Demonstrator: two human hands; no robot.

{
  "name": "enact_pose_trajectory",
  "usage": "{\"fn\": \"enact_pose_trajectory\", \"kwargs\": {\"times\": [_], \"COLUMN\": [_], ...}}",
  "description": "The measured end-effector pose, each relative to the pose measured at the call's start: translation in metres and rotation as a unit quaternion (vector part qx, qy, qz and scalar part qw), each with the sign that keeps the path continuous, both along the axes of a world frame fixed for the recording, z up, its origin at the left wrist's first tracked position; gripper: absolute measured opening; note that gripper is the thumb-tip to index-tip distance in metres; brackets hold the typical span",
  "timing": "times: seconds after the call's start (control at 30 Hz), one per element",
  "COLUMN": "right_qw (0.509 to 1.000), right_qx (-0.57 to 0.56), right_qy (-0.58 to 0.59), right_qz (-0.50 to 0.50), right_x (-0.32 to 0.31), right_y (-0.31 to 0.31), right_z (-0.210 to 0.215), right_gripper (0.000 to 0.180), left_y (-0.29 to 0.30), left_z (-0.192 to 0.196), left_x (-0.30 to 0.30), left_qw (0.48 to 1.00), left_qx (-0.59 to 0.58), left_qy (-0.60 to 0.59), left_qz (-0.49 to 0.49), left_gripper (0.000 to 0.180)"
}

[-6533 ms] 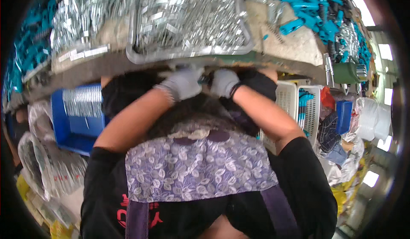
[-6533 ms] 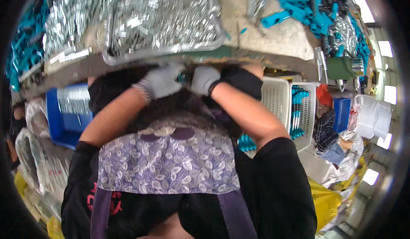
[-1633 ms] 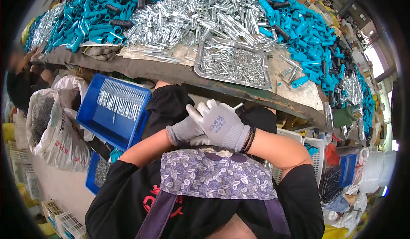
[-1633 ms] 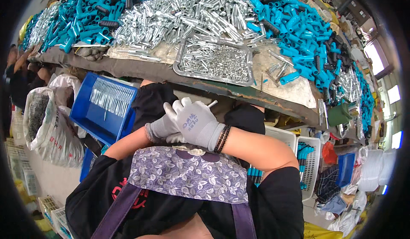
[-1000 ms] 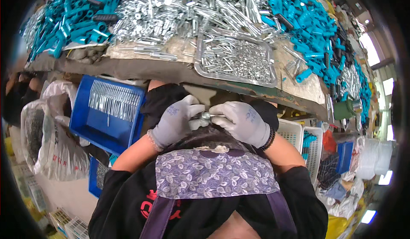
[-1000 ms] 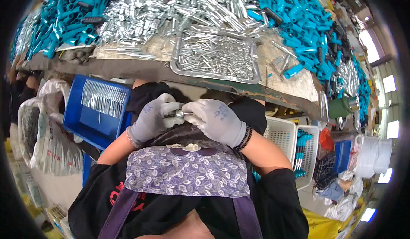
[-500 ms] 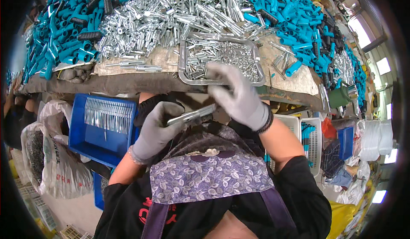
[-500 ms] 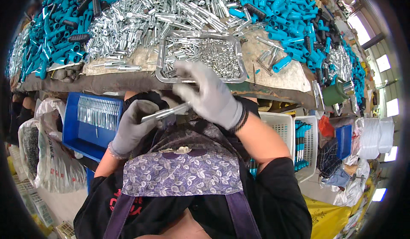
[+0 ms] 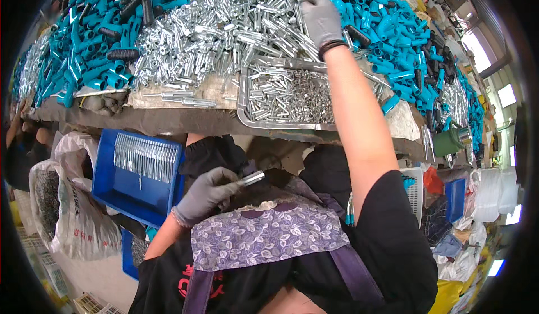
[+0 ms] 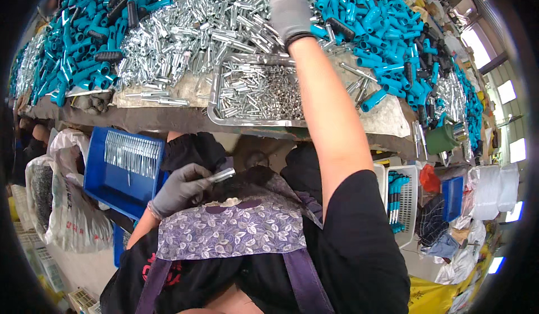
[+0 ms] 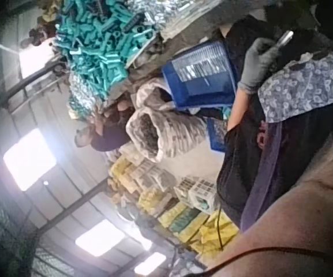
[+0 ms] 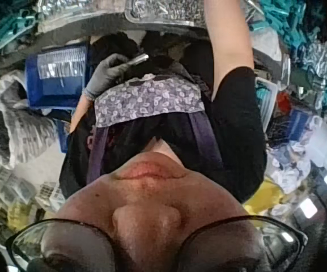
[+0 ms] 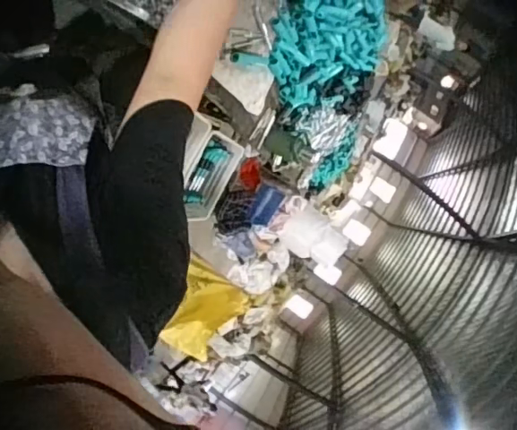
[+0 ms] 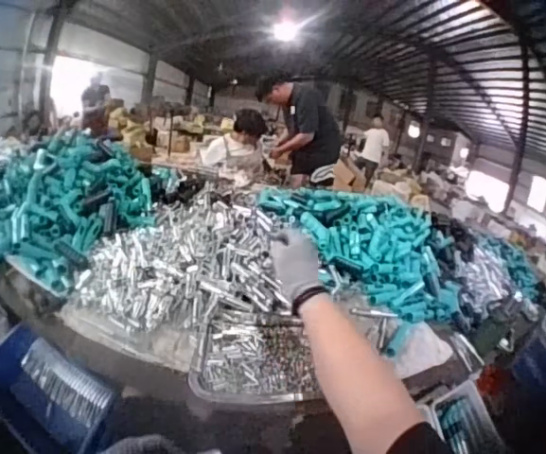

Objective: Assembling hand tools by inserting metal shafts and internal components into plastic screwdriver-style handles.

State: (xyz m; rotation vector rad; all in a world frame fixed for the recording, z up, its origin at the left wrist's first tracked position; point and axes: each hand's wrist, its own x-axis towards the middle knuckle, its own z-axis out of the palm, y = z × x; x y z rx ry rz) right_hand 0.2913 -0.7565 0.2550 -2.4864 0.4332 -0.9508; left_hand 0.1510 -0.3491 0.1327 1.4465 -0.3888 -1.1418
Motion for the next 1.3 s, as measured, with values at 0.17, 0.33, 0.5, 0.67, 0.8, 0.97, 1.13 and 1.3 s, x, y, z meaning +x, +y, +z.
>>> {"fn": "enact_pose_trajectory", "kwargs": {"times": [0.17,0.33,0.5,0.67,0.8,0.97,1.13,1.3], "right_qw": [0.982,0.948,0.947,0.979,0.992,0.939,0.898,0.854], "right_qx": [-0.038,-0.075,-0.062,0.004,0.124,0.279,0.195,0.221], "right_qy": [0.184,0.299,0.279,0.154,-0.009,-0.043,0.201,0.231], "right_qz": [-0.026,-0.083,-0.148,-0.137,0.034,0.197,0.340,0.410], "right_x": [-0.006,0.021,0.037,0.029,0.011,-0.037,-0.142,-0.177], "right_y": [0.044,0.078,0.069,0.060,-0.005,0.017,0.104,0.142], "right_z": [-0.014,-0.033,-0.046,-0.032,-0.032,-0.029,0.004,-0.029], "right_gripper": [0.069,0.055,0.052,0.038,0.031,0.025,0.024,0.022], "left_y": [-0.015,-0.031,-0.028,-0.023,-0.020,-0.012,0.003,0.018], "left_z": [-0.006,0.000,-0.009,-0.005,0.005,0.001,0.002,0.018], "left_x": [0.005,-0.001,-0.007,-0.008,-0.006,0.001,0.018,0.015], "left_qw": [0.992,0.994,0.988,0.993,0.989,0.967,0.954,0.974], "left_qx": [-0.051,-0.058,-0.068,-0.040,-0.061,-0.132,-0.195,-0.115], "left_qy": [0.103,0.087,0.125,0.090,0.081,0.087,0.009,-0.040], "left_qz": [0.044,0.037,0.051,0.060,0.105,0.198,0.228,0.191], "left_gripper": [0.017,0.019,0.018,0.017,0.017,0.017,0.026,0.020]}}
